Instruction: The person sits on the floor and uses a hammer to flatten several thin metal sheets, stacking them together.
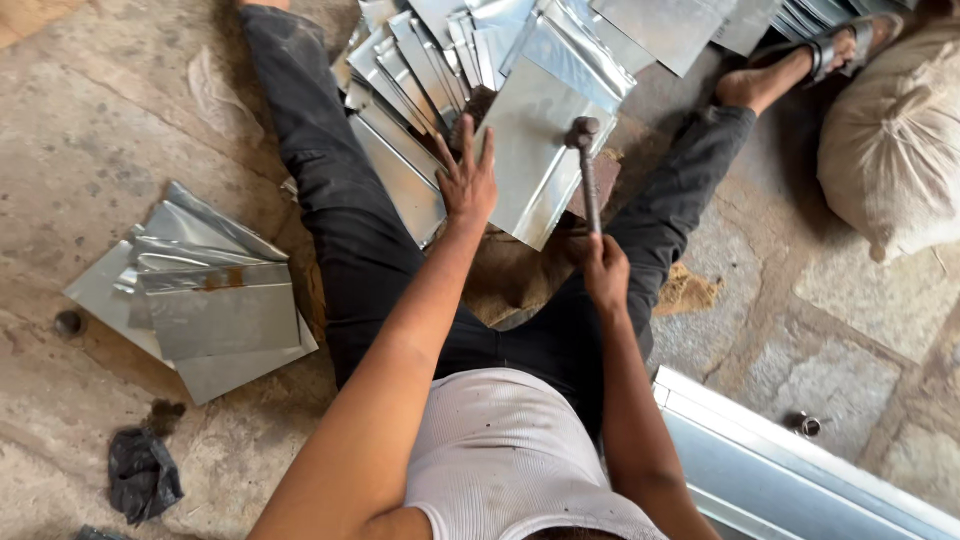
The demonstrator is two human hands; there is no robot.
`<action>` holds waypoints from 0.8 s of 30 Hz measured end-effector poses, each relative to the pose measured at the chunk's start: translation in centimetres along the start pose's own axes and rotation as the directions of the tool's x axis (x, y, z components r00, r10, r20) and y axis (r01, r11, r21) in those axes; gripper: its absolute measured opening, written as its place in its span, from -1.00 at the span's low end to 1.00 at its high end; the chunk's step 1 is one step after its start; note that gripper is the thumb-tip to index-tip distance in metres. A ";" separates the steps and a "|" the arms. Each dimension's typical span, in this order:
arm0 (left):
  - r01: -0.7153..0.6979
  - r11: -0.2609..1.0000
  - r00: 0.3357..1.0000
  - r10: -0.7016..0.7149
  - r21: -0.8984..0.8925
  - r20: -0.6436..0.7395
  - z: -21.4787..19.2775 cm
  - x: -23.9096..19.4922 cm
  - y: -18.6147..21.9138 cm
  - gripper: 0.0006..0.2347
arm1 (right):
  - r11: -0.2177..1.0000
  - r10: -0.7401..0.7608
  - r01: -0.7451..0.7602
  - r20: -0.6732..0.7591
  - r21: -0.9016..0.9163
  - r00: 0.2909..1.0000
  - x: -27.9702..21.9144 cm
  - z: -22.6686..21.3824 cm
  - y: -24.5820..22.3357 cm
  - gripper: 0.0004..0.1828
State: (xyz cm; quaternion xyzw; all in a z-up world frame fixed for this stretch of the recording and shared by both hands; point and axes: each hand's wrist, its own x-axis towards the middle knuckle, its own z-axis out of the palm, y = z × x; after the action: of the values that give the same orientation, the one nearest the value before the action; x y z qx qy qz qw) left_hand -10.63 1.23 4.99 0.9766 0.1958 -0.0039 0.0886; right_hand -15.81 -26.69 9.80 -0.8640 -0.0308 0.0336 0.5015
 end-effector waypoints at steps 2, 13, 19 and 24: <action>0.001 1.000 0.993 0.002 0.026 -0.117 0.3 -0.9 -0.2 -0.42 | 0.980 0.136 -0.141 0.046 0.141 0.990 -1.1 -1.1 0.1 -0.61; 0.173 0.958 0.974 -0.132 -0.226 0.185 -4.9 -3.8 -0.8 -0.54 | 0.510 0.564 -0.622 0.315 0.594 0.763 -2.3 -0.8 1.6 -0.70; 0.310 0.798 0.949 -0.223 -0.516 0.225 -1.5 -5.1 -6.2 -0.47 | 0.338 0.574 -0.675 0.425 0.657 0.700 -1.3 -0.7 3.5 -0.70; 0.391 0.428 0.914 -0.074 -0.815 0.399 -3.2 -4.8 -8.2 -0.68 | 0.324 0.585 -0.685 0.431 0.653 0.687 -1.3 -0.6 3.3 -0.71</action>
State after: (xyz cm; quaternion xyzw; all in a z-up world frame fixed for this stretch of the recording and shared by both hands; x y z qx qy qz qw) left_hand -18.27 7.41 6.93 0.7378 0.2876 -0.0643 0.6073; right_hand -16.97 -28.94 7.25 -0.4955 0.2984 0.2867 0.7637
